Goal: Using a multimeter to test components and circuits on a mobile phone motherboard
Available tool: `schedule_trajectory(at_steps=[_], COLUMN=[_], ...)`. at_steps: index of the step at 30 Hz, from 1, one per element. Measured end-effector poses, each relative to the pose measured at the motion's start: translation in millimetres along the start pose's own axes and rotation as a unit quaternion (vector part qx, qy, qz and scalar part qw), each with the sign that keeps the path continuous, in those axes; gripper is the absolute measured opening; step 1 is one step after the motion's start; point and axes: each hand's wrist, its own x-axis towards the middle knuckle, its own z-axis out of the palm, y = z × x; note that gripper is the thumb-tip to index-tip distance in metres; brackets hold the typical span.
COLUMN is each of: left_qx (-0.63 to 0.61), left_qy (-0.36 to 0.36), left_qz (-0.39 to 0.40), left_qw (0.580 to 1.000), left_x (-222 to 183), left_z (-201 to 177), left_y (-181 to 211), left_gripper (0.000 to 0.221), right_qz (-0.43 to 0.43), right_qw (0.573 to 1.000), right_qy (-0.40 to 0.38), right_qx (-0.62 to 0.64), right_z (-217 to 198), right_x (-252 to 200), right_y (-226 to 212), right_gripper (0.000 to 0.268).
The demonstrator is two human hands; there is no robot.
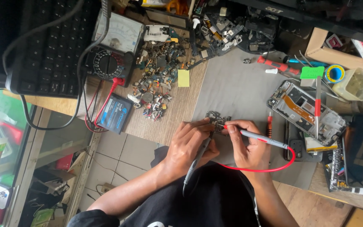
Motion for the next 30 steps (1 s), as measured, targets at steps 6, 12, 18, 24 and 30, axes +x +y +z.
schedule_trajectory(at_steps=[6,12,18,24,30], left_qx=[-0.007,-0.002,-0.005,0.007,0.008], left_qy=[-0.006,0.001,0.003,0.009,0.006], left_qz=[-0.007,-0.008,-0.004,-0.007,-0.005], left_qw=[1.0,1.0,1.0,1.0,1.0], left_x=[-1.1,-0.2,-2.4,3.2,0.1], left_z=[0.3,0.7,2.2,0.1,1.3], left_y=[-0.6,0.5,-0.5,3.1,-0.3], left_gripper=[0.018,0.017,0.017,0.013,0.016], right_qz=[-0.015,-0.016,-0.025,-0.029,-0.03], right_qw=[1.0,1.0,1.0,0.999,0.999], right_qy=[0.002,0.007,0.009,0.014,0.013], right_qx=[0.002,-0.007,-0.015,-0.019,-0.021], right_z=[0.2,0.8,1.1,2.0,1.7], right_x=[1.5,1.4,1.0,1.4,0.7], right_y=[-0.6,0.0,1.8,-0.7,0.9], right_gripper=[0.013,0.013,0.012,0.012,0.011])
